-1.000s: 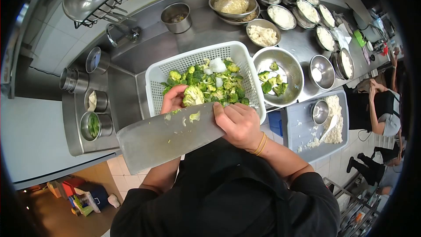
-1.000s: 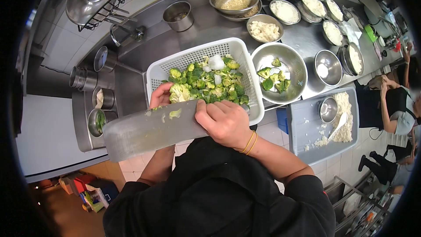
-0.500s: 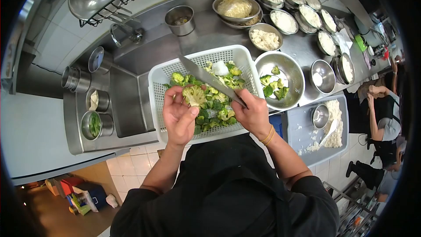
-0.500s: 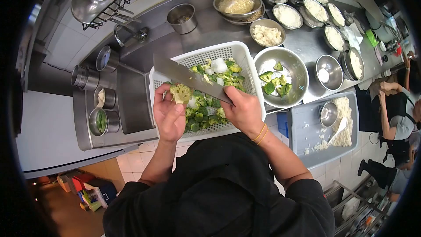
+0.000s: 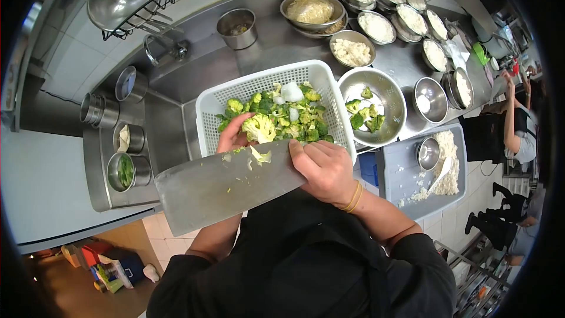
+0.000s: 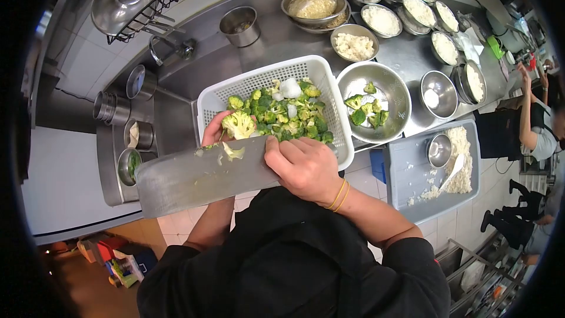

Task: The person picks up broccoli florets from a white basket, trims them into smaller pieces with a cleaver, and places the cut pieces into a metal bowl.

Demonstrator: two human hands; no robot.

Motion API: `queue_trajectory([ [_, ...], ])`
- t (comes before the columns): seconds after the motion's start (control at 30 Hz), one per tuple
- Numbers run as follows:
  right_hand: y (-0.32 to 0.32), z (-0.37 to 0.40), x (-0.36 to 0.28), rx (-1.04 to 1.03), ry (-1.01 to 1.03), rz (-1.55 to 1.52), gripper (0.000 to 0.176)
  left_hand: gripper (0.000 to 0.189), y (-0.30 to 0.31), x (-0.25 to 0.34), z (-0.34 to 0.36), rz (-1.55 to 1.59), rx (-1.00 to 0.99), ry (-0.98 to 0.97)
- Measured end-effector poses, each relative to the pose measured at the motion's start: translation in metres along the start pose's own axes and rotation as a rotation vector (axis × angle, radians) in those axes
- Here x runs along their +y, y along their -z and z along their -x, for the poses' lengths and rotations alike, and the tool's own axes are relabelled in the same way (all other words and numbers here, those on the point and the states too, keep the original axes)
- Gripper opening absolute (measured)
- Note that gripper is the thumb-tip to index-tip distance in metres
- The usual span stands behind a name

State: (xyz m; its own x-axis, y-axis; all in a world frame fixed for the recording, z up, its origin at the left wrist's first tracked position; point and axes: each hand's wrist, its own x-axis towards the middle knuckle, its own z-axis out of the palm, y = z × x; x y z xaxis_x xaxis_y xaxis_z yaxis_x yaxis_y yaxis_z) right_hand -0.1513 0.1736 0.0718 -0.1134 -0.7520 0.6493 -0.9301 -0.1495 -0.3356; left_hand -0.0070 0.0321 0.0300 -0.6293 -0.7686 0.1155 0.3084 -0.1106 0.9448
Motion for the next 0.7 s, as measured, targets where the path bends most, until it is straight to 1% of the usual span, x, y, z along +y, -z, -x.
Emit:
queue_trajectory([
  [0.03, 0.001, -0.001, 0.000, 0.000, 0.000, -0.001, 0.034, 0.067, 0.003, 0.000, 0.000, 0.047, -0.002, 0.088],
  [0.07, 0.002, -0.001, -0.001, -0.004, 0.011, 0.013, 0.031, 0.067, 0.005, -0.004, 0.000, 0.047, -0.002, 0.088],
  [0.13, 0.003, -0.001, -0.001, -0.009, 0.021, 0.028, 0.028, 0.064, 0.008, -0.011, -0.002, 0.049, -0.028, -0.046],
  [0.27, 0.004, -0.002, -0.001, -0.007, 0.035, 0.035, 0.026, 0.063, 0.012, -0.014, -0.001, 0.013, -0.008, -0.031],
  [0.37, 0.003, -0.001, 0.002, -0.016, 0.018, 0.044, 0.028, 0.060, 0.003, -0.005, 0.001, 0.079, 0.010, -0.015],
  [0.43, -0.001, 0.003, 0.008, -0.020, -0.001, 0.048, 0.029, 0.061, -0.017, 0.008, 0.006, -0.202, -0.015, -0.321],
  [0.47, -0.004, 0.008, 0.014, -0.017, -0.057, 0.051, 0.032, 0.061, -0.013, 0.004, 0.007, -0.201, -0.015, -0.322],
  [0.5, -0.007, 0.011, 0.019, -0.015, -0.112, 0.053, 0.035, 0.060, -0.007, 0.000, 0.006, -0.258, -0.010, -0.370],
  [0.53, -0.008, 0.014, 0.022, -0.015, -0.107, 0.051, 0.035, 0.059, -0.002, -0.004, 0.006, -0.317, -0.001, -0.417],
  [0.57, -0.009, 0.017, 0.023, -0.025, -0.127, 0.057, 0.038, 0.059, 0.003, -0.009, 0.007, -0.319, 0.003, -0.419],
  [0.63, -0.007, 0.020, 0.022, -0.054, -0.152, 0.077, 0.043, 0.057, 0.004, -0.009, 0.004, -0.491, -0.059, -0.567],
  [0.7, -0.006, 0.020, 0.021, -0.053, -0.149, 0.076, 0.043, 0.057, 0.003, -0.010, 0.006, -0.437, -0.043, -0.534],
])
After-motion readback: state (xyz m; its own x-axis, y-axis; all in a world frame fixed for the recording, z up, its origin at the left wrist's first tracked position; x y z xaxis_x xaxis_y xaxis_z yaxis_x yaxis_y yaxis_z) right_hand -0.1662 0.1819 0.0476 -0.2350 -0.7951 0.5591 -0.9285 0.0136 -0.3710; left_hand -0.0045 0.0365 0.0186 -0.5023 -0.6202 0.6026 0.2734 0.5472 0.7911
